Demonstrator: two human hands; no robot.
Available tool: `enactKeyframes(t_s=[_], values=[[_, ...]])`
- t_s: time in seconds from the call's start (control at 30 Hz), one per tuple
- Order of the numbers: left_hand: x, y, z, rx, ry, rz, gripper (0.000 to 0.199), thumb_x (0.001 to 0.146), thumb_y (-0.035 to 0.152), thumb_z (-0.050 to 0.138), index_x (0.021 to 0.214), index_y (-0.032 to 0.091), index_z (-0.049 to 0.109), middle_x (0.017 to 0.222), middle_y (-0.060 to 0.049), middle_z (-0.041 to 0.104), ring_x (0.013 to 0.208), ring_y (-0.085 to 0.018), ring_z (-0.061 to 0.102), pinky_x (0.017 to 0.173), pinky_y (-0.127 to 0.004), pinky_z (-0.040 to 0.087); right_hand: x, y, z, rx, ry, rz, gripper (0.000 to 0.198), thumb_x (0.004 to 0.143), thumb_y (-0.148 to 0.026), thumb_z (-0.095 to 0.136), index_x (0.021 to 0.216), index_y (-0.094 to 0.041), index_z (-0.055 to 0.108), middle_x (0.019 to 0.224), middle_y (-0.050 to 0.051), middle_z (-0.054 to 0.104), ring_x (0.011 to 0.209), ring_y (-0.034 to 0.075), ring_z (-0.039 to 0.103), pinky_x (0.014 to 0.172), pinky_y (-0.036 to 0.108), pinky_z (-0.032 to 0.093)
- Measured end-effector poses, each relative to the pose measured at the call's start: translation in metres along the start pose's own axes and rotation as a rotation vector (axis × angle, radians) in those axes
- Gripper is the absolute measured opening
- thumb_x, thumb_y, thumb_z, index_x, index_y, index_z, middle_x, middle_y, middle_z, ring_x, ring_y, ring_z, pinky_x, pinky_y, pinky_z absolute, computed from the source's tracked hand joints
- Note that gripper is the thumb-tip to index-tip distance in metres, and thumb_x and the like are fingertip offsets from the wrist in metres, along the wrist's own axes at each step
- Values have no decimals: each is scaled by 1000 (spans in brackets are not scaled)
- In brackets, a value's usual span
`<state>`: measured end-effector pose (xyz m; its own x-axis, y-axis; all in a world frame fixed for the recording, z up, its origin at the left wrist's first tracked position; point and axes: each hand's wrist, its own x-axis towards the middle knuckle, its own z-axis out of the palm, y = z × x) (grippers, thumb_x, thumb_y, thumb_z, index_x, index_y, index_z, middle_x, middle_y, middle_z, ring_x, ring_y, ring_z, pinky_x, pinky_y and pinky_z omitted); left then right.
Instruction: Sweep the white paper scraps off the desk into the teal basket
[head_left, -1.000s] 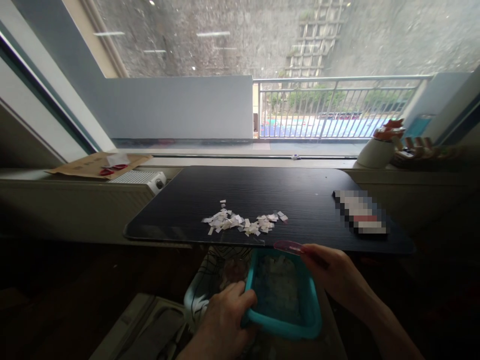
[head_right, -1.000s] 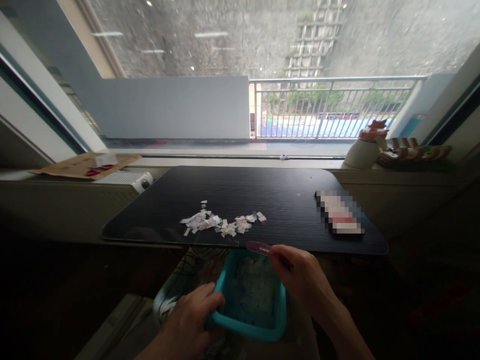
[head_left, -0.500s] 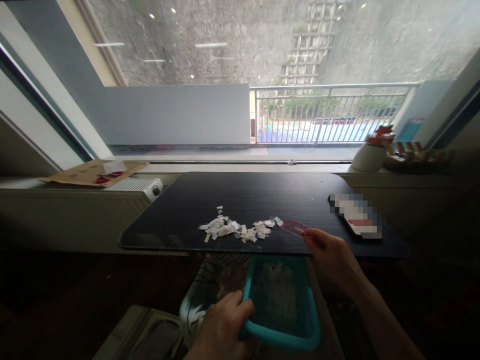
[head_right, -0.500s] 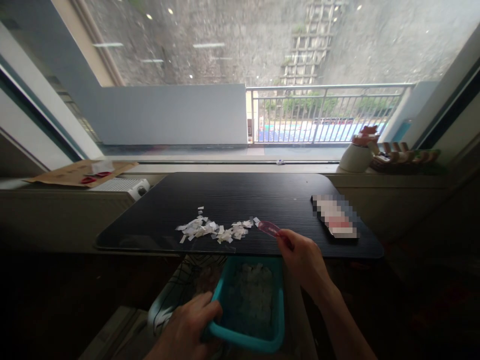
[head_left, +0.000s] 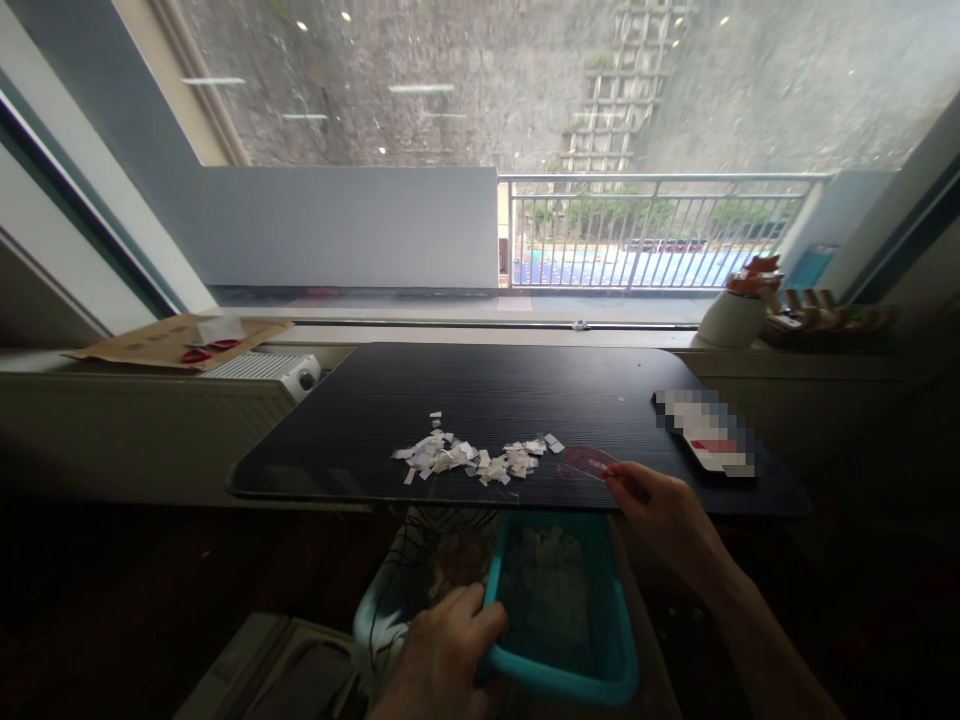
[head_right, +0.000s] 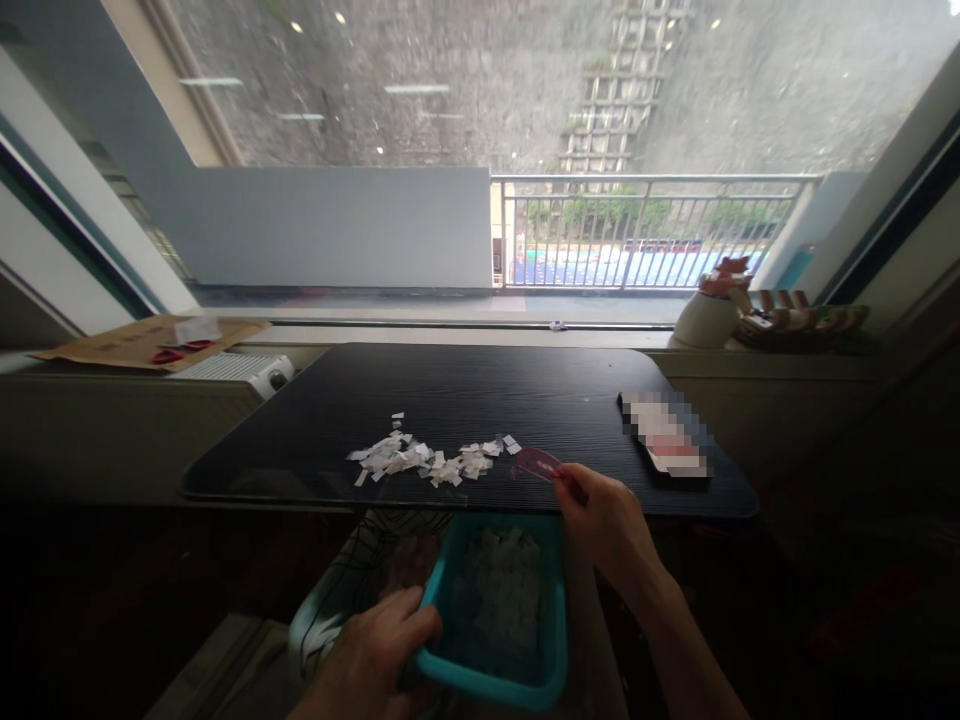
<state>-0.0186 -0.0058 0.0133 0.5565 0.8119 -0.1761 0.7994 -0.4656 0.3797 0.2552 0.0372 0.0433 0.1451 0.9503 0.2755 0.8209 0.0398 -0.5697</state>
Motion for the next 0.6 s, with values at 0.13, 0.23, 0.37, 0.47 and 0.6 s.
enactKeyframes(t_s=[0.13,0.23,0.37,0.47,0.6], values=[[8,8,-2,26,-39,107,18,67,18,65,80,22,53,93,-1,56,86,-22,54,65,-27,38,-1,1,4,29,-41,-35,34,86,-43,48,94,-20,72,70,4,71,59,17,63,54,25,43],[18,21,-9,29,-65,220,19,72,24,68,85,24,54,95,-1,56,87,-22,54,66,-27,40,2,2,3,33,-35,-28,34,86,-42,49,96,-20,72,71,3,71,60,17,63,54,24,43],[28,40,-18,75,-147,310,22,72,31,71,84,23,55,93,-2,57,84,-23,56,63,-28,40,0,4,-2,47,-88,-52,35,86,-43,49,94,-18,72,65,1,68,56,15,59,53,23,42],[30,47,-21,63,-149,349,22,72,34,71,84,23,56,91,-2,57,82,-23,56,62,-28,40,-6,3,-7,88,-190,-98,35,87,-42,48,92,-18,72,67,1,69,58,14,58,53,22,42],[28,48,-20,14,-107,344,22,74,34,72,86,23,57,92,-1,58,84,-23,57,66,-28,41,-3,-3,-8,98,-163,-129,33,87,-40,48,90,-18,72,65,0,67,57,14,57,54,22,42]])
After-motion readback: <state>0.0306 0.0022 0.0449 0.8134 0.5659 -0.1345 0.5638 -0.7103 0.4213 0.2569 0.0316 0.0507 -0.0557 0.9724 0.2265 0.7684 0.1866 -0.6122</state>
